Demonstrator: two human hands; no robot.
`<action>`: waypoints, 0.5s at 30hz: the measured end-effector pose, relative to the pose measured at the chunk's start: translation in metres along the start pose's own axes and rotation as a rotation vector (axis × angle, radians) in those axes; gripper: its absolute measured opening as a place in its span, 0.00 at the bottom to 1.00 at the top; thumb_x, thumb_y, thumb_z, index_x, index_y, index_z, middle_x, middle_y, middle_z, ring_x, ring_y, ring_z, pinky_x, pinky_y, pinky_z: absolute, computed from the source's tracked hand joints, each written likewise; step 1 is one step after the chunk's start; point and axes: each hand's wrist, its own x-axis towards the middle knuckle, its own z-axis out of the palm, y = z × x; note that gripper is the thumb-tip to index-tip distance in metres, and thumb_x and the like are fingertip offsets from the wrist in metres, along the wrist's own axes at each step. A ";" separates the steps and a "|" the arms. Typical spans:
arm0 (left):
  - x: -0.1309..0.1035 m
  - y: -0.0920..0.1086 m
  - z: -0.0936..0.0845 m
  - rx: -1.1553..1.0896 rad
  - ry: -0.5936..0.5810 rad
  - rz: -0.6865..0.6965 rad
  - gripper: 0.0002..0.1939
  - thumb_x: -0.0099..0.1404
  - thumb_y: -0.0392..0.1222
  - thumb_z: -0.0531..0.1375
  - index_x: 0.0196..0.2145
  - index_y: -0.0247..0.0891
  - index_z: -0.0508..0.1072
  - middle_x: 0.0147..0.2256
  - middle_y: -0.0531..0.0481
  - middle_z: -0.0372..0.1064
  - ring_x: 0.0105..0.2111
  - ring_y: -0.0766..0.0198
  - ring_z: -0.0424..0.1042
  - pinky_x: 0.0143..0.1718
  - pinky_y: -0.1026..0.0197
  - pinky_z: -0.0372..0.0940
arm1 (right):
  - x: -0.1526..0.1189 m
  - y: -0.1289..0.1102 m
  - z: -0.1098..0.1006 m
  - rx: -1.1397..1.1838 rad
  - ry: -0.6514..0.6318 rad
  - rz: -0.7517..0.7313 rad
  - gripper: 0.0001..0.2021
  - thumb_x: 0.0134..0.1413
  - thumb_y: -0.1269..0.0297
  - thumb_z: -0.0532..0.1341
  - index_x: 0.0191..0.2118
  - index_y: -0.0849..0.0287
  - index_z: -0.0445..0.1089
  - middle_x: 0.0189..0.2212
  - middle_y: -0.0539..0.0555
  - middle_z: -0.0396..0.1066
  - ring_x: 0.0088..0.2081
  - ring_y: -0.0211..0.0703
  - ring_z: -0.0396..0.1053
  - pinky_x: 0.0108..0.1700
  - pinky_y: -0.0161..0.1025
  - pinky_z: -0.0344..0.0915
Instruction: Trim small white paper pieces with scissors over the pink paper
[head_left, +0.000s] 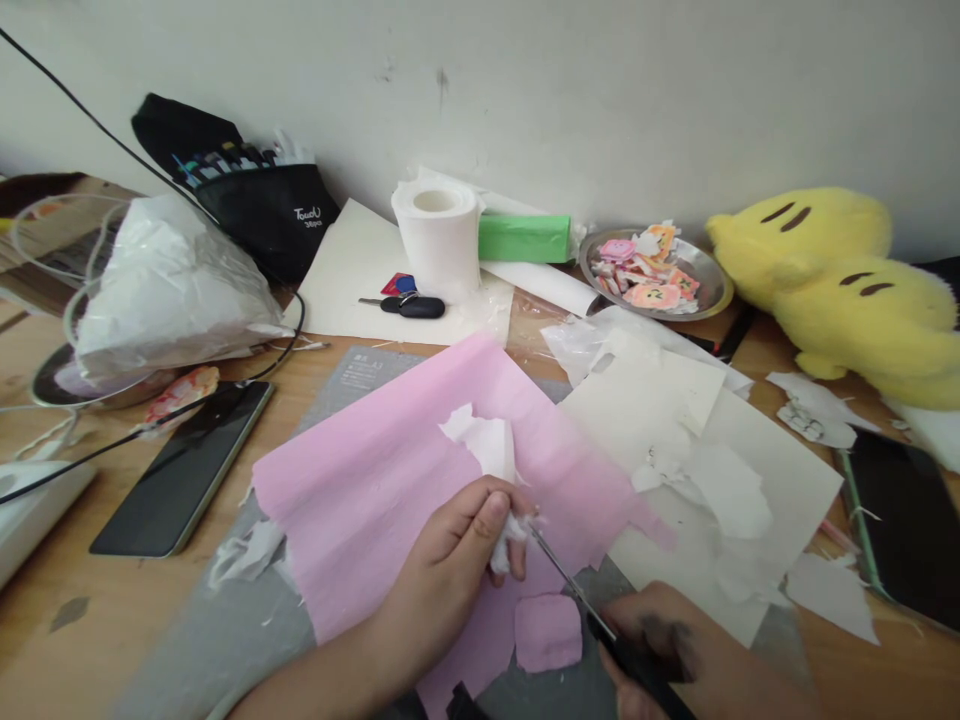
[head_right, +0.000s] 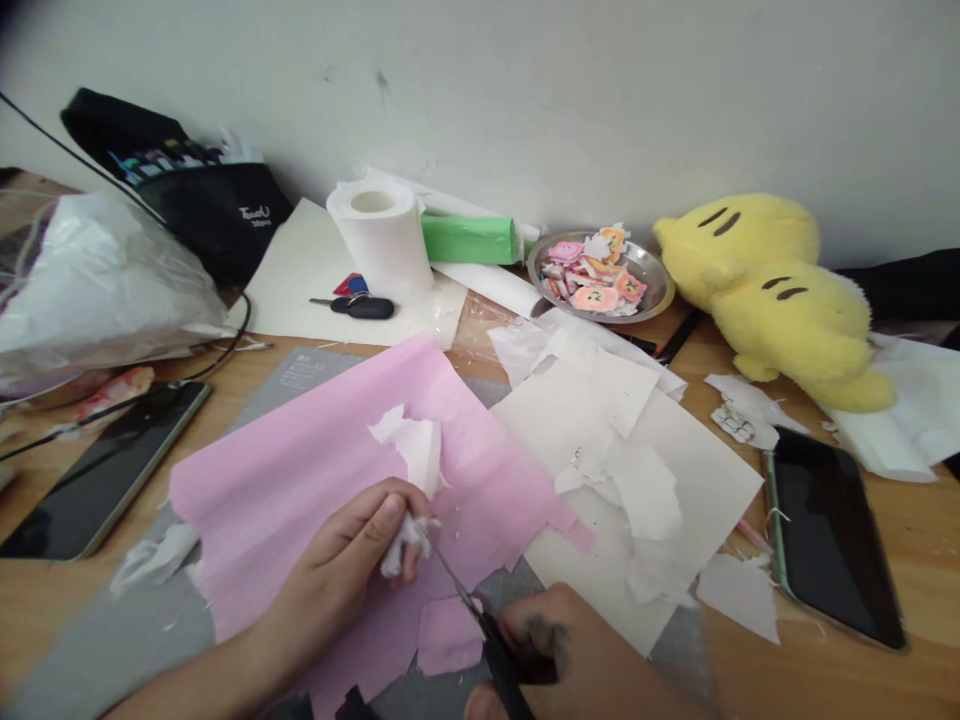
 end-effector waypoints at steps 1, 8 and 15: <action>0.000 0.001 0.000 0.009 -0.010 -0.008 0.18 0.66 0.55 0.52 0.31 0.38 0.69 0.20 0.56 0.63 0.22 0.68 0.59 0.26 0.66 0.56 | 0.000 -0.002 0.000 0.003 -0.007 -0.007 0.11 0.45 0.63 0.60 0.22 0.58 0.55 0.20 0.45 0.50 0.25 0.35 0.51 0.23 0.31 0.47; 0.002 0.002 0.000 0.015 -0.015 -0.054 0.19 0.65 0.56 0.52 0.36 0.38 0.72 0.21 0.56 0.64 0.23 0.68 0.60 0.27 0.65 0.56 | 0.004 -0.005 0.001 0.047 -0.043 -0.054 0.13 0.45 0.59 0.59 0.22 0.57 0.53 0.21 0.45 0.47 0.25 0.35 0.47 0.24 0.32 0.45; 0.004 -0.004 -0.005 -0.001 0.015 -0.084 0.18 0.68 0.53 0.49 0.41 0.39 0.72 0.19 0.57 0.63 0.21 0.68 0.58 0.26 0.65 0.55 | 0.007 -0.002 0.002 0.045 -0.028 -0.132 0.19 0.46 0.49 0.59 0.22 0.57 0.52 0.21 0.45 0.46 0.25 0.35 0.47 0.25 0.32 0.46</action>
